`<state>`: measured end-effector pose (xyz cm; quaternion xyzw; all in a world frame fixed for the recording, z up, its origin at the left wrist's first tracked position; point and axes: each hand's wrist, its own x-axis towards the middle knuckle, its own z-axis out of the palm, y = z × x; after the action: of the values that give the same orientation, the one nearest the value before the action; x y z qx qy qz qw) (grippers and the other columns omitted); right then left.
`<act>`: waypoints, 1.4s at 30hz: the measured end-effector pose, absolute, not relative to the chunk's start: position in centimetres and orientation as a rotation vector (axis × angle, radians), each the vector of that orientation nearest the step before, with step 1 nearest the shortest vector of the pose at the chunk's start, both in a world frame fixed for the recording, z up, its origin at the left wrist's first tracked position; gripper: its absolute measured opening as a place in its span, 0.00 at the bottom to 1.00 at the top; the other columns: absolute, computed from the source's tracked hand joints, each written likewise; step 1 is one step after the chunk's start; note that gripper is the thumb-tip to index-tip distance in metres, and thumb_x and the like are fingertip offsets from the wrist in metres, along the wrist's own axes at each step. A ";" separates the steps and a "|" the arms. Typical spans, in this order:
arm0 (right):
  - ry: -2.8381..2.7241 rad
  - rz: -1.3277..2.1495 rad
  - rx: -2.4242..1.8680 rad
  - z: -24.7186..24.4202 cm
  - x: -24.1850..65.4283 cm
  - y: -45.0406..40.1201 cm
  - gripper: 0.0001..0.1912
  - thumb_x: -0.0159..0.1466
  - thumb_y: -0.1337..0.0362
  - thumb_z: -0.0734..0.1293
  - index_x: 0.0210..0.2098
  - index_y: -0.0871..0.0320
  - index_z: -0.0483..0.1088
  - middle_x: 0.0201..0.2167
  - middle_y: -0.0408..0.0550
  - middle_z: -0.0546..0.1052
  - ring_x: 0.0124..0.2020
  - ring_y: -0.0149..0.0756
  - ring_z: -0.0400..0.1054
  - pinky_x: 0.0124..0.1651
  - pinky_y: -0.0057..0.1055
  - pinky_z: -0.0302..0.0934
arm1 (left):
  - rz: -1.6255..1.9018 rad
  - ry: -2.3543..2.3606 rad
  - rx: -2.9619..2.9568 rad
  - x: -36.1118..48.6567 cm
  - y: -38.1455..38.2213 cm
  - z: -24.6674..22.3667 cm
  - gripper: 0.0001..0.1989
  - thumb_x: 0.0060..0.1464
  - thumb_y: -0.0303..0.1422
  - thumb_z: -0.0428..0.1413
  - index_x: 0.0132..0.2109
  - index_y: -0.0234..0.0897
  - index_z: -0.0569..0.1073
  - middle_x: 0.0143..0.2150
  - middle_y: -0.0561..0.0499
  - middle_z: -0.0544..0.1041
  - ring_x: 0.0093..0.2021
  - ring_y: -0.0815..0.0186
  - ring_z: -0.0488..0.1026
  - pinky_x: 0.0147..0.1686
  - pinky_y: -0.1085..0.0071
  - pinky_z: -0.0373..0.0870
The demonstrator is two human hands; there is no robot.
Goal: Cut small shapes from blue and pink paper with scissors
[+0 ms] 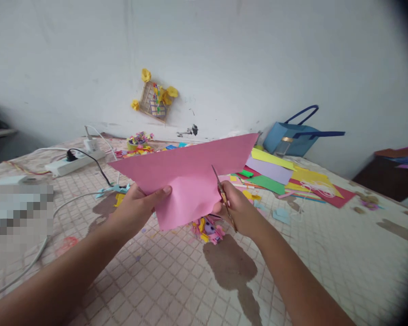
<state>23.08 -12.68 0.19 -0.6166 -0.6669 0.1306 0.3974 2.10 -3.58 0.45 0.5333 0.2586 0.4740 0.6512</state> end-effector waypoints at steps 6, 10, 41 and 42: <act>-1.705 0.352 -1.515 0.6 22.8 -12.8 0.08 0.58 0.64 0.62 0.35 0.56 0.57 0.27 0.41 0.63 0.26 0.32 0.57 0.26 0.28 0.53 | 1.047 0.582 1.172 2.3 -3.7 0.5 0.24 0.41 0.33 0.64 0.49 0.38 0.70 0.42 0.47 0.77 0.41 0.59 0.74 0.36 0.68 0.71; -1.672 0.335 -1.518 1.1 22.6 -12.8 0.07 0.57 0.66 0.62 0.34 0.57 0.58 0.27 0.42 0.65 0.27 0.33 0.60 0.27 0.28 0.53 | 1.011 0.568 1.244 2.1 -3.4 -0.1 0.22 0.42 0.35 0.63 0.47 0.40 0.72 0.44 0.47 0.77 0.45 0.56 0.73 0.39 0.66 0.71; -1.642 0.152 -1.577 0.8 23.0 -12.3 0.13 0.55 0.59 0.64 0.23 0.55 0.54 0.19 0.38 0.61 0.21 0.29 0.51 0.22 0.26 0.45 | 0.975 0.570 1.337 2.0 -3.5 -0.2 0.20 0.45 0.36 0.61 0.47 0.41 0.72 0.50 0.47 0.75 0.52 0.54 0.69 0.45 0.62 0.70; -1.645 0.150 -1.575 0.8 23.0 -12.4 0.12 0.55 0.59 0.64 0.23 0.55 0.55 0.19 0.38 0.61 0.21 0.29 0.51 0.22 0.26 0.45 | 0.984 0.587 1.357 2.0 -3.6 -0.1 0.19 0.45 0.36 0.61 0.47 0.40 0.72 0.49 0.47 0.75 0.51 0.54 0.70 0.45 0.62 0.70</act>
<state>23.01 -12.36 0.77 -0.6273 -0.6553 0.0599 0.4165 1.96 -3.57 -0.11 0.5927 0.2563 0.4300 0.6310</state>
